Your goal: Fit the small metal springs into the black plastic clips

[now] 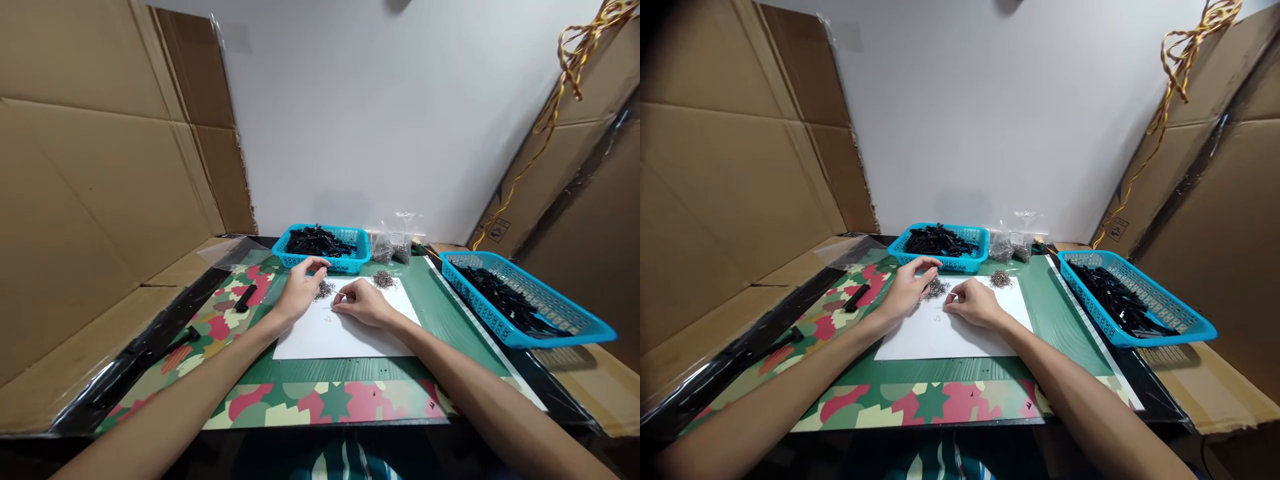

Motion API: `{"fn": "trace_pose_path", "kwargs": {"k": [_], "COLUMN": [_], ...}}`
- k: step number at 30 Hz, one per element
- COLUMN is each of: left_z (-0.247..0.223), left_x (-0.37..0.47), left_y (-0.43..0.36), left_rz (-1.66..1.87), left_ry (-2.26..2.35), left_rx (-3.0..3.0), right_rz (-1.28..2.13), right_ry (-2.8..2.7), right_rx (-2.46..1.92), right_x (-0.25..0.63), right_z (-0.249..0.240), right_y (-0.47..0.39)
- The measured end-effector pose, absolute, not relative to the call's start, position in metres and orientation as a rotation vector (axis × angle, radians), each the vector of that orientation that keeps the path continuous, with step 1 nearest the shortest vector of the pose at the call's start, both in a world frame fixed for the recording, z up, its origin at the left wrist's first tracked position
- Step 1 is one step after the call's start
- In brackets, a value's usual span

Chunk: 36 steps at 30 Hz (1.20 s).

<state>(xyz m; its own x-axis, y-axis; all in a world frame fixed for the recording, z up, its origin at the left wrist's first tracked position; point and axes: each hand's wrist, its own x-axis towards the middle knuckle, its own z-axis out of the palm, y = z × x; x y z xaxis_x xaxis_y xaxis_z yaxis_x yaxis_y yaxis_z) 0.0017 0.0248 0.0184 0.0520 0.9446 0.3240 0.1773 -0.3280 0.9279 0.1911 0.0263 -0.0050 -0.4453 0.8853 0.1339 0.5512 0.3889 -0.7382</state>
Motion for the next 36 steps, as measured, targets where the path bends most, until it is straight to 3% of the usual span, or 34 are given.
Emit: {"fn": "trace_pose_path", "kwargs": {"k": [7,19,29,36], "left_z": [0.012,0.003,0.004,0.004], "left_x": [0.004,0.002,0.004,0.003], "left_y": [0.026,0.033,0.032,0.032], "left_rz": [1.297,1.322,1.246,1.229], "left_ry": [1.197,1.225,1.226,1.228], "left_rx": [1.682,1.736,1.789,1.795], "right_rz": [1.020,0.930,1.141,1.059], "right_ry": [-2.071,-2.186,-2.086,-2.112], "right_rx": [-1.039,-1.115,-0.965,-1.002], "right_x": [0.203,0.203,0.209,0.211], "right_z": [-0.001,-0.009,-0.006,-0.006], "right_y": [0.028,0.031,0.031,0.032]}}
